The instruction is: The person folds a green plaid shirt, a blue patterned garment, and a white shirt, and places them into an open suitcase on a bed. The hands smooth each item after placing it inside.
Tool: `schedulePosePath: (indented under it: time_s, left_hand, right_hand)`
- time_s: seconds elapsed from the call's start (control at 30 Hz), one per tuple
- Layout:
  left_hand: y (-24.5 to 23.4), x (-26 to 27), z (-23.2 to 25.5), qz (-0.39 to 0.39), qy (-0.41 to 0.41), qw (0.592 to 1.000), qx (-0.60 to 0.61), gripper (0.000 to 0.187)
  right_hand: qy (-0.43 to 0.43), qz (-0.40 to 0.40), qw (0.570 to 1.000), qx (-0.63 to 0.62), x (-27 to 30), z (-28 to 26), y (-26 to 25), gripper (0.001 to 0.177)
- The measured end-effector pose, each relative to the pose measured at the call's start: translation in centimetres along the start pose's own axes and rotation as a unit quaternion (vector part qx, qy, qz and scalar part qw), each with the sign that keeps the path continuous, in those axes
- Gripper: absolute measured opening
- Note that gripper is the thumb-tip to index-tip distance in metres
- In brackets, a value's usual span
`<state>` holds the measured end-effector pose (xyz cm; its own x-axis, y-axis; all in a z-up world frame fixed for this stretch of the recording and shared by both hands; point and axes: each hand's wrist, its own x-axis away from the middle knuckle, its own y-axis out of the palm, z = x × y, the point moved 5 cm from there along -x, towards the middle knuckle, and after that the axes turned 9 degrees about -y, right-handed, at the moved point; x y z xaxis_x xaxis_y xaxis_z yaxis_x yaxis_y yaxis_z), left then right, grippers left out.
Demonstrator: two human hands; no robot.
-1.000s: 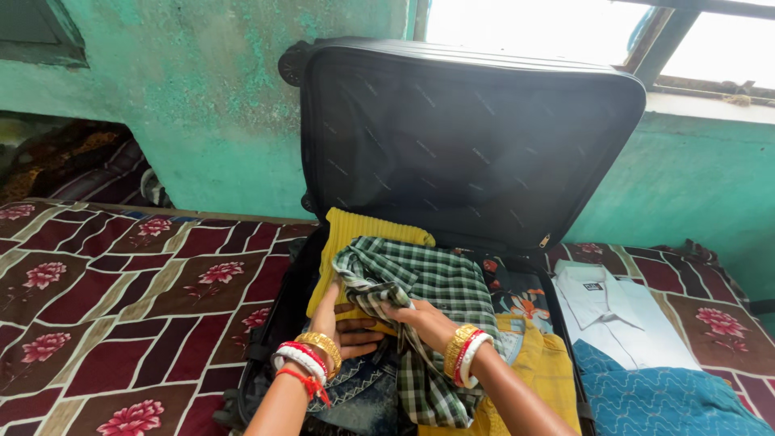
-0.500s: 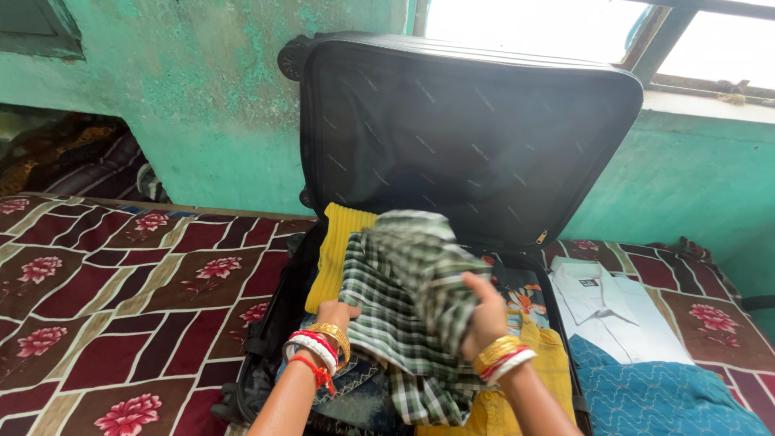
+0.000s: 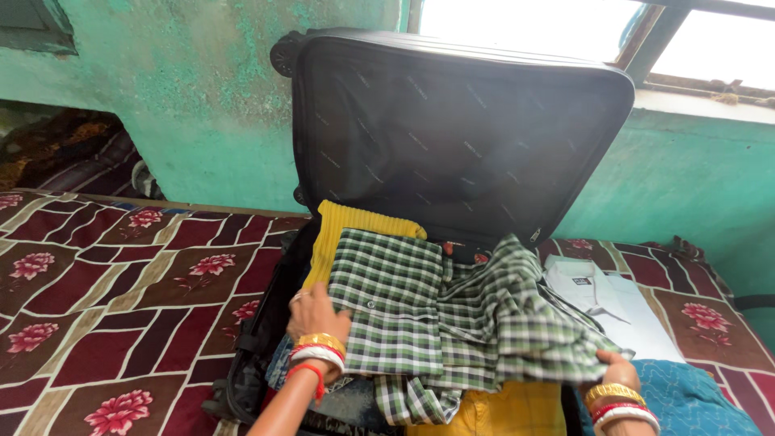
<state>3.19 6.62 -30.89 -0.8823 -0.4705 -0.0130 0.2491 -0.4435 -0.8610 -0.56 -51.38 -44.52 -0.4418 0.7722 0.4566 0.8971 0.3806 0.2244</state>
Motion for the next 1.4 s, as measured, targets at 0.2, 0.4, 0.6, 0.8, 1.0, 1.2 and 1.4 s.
schedulePosePath:
  time_s: [0.2,0.4,0.6,0.8,1.0,1.2,1.4]
  left_hand:
    - [-0.8,8.0,7.9,-0.134,0.272,0.950,-0.074,0.102]
    - [4.4,10.2,7.5,-0.217,0.308,0.908,-0.184,0.094]
    - [6.8,5.8,5.6,-0.166,0.212,0.963,0.015,0.053]
    - [5.9,2.5,3.5,-0.215,0.081,0.950,0.211,0.037]
    - [5.9,1.2,3.1,-0.232,0.044,0.930,0.282,0.040]
    - [5.0,1.9,2.9,-0.307,-0.039,0.918,0.249,0.043]
    - [6.1,1.3,2.7,-0.264,0.014,0.937,0.230,0.043]
  right_hand:
    - [-0.284,0.038,0.954,0.086,-1.0,-1.5,-1.3,0.044]
    - [-0.572,0.089,0.674,0.458,13.5,-6.2,3.7,0.055]
    - [-0.537,-0.331,0.605,0.486,24.3,-3.7,9.9,0.022]
    - [-0.348,-0.580,0.445,0.587,31.0,2.9,10.4,0.039]
    - [-0.408,-0.603,0.421,0.541,31.1,3.7,10.4,0.026]
    - [-0.374,-0.576,0.593,0.420,29.1,0.1,13.2,0.026]
    - [-0.041,-0.524,0.841,0.127,30.9,-2.7,15.7,0.040]
